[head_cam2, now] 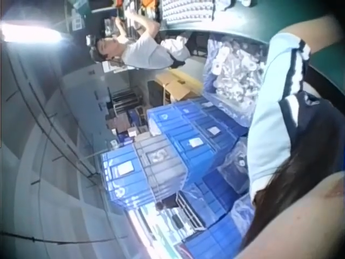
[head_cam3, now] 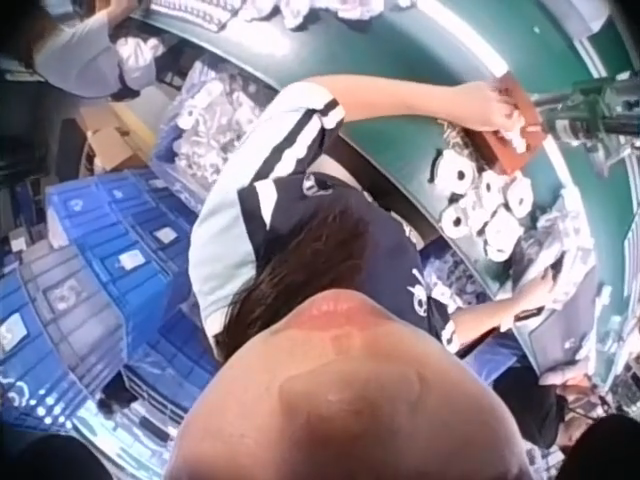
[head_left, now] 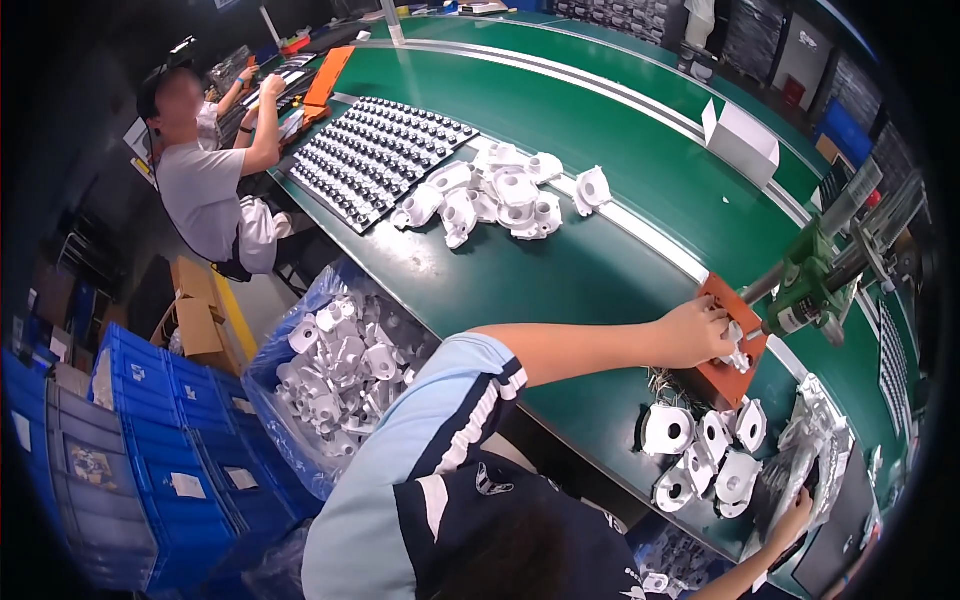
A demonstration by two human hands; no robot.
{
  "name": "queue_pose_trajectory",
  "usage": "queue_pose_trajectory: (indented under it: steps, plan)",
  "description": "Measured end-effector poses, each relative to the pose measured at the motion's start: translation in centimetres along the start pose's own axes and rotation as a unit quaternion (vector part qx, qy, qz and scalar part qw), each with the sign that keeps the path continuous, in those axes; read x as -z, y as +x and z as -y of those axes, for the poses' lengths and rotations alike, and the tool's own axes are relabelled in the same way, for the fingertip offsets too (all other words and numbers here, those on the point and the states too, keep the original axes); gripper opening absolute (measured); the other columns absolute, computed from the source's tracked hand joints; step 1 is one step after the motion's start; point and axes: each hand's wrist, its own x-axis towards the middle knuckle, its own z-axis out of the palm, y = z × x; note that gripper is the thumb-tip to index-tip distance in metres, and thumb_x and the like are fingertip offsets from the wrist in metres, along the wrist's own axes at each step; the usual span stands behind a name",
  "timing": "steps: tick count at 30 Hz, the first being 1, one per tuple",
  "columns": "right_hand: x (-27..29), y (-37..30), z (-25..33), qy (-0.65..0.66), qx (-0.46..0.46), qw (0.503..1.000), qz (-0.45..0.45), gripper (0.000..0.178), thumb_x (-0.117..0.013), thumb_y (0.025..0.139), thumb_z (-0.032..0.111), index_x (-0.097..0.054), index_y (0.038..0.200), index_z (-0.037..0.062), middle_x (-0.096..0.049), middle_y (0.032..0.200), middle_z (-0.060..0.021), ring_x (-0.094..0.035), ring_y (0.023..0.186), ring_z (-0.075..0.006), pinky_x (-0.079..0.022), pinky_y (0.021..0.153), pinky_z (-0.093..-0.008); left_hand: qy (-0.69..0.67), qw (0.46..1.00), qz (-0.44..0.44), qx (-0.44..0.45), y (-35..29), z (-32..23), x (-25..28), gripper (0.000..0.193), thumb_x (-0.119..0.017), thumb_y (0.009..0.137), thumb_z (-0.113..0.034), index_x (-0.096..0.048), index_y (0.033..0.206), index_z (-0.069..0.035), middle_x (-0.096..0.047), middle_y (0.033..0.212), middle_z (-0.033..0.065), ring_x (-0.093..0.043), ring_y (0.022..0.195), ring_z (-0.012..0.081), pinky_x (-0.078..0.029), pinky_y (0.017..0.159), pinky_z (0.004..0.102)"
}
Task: Assembling small plastic components using a manual press at a factory workstation.
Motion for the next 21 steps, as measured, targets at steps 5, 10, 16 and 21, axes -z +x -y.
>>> queue_pose_trajectory:
  steps: [5, 10, 16, 21]
  plan:
    - [-0.8, -0.2, 1.7, 0.056, -0.023, 0.997, -0.041, 0.027, -0.050, 0.087, 0.011, -0.058, 0.108, -0.0044, -0.060, 0.100, -0.0165, -0.057, 0.090, -0.0282, -0.043, 0.082, -0.0339, -0.023, 0.999, -0.035, 0.015, 0.6, 0.3, -1.5, 0.011, -0.055, 0.074, -0.016, -0.056, 0.083, -0.010, -0.061, 0.095, 0.0155, -0.060, 0.095, 0.0309, -0.047, 0.084, 0.0429]
    - [0.2, -1.4, 1.8, 0.134, -0.061, 0.987, -0.069, 0.025, -0.050, 0.087, 0.005, -0.056, 0.110, -0.0022, -0.062, 0.097, -0.0150, -0.059, 0.087, -0.0239, -0.045, 0.080, -0.0306, -0.008, 0.997, -0.077, 0.001, 0.7, 0.0, -3.0, 0.011, -0.053, 0.074, -0.016, -0.054, 0.082, -0.009, -0.059, 0.092, 0.0186, -0.059, 0.090, 0.0325, -0.047, 0.076, 0.0398]
    - [-0.7, -1.7, -0.1, 0.079, -0.067, 0.990, -0.101, 0.024, -0.052, 0.087, 0.007, -0.058, 0.109, -0.0011, -0.063, 0.099, -0.0129, -0.060, 0.090, -0.0226, -0.044, 0.083, -0.0304, -0.041, 0.999, -0.008, 0.000, 0.6, -0.1, -1.6, 0.012, -0.054, 0.074, -0.016, -0.056, 0.085, -0.010, -0.058, 0.094, 0.0174, -0.059, 0.093, 0.0327, -0.047, 0.082, 0.0400]
    - [-0.5, -1.2, 1.4, 0.082, -0.066, 0.991, -0.085, 0.024, -0.052, 0.087, 0.009, -0.058, 0.108, -0.0024, -0.063, 0.102, -0.0156, -0.060, 0.093, -0.0256, -0.044, 0.085, -0.0331, -0.048, 0.998, -0.047, -0.009, 0.3, 1.1, -2.6, 0.010, -0.053, 0.077, -0.016, -0.057, 0.085, -0.012, -0.058, 0.088, 0.0150, -0.059, 0.089, 0.0319, -0.047, 0.079, 0.0413]
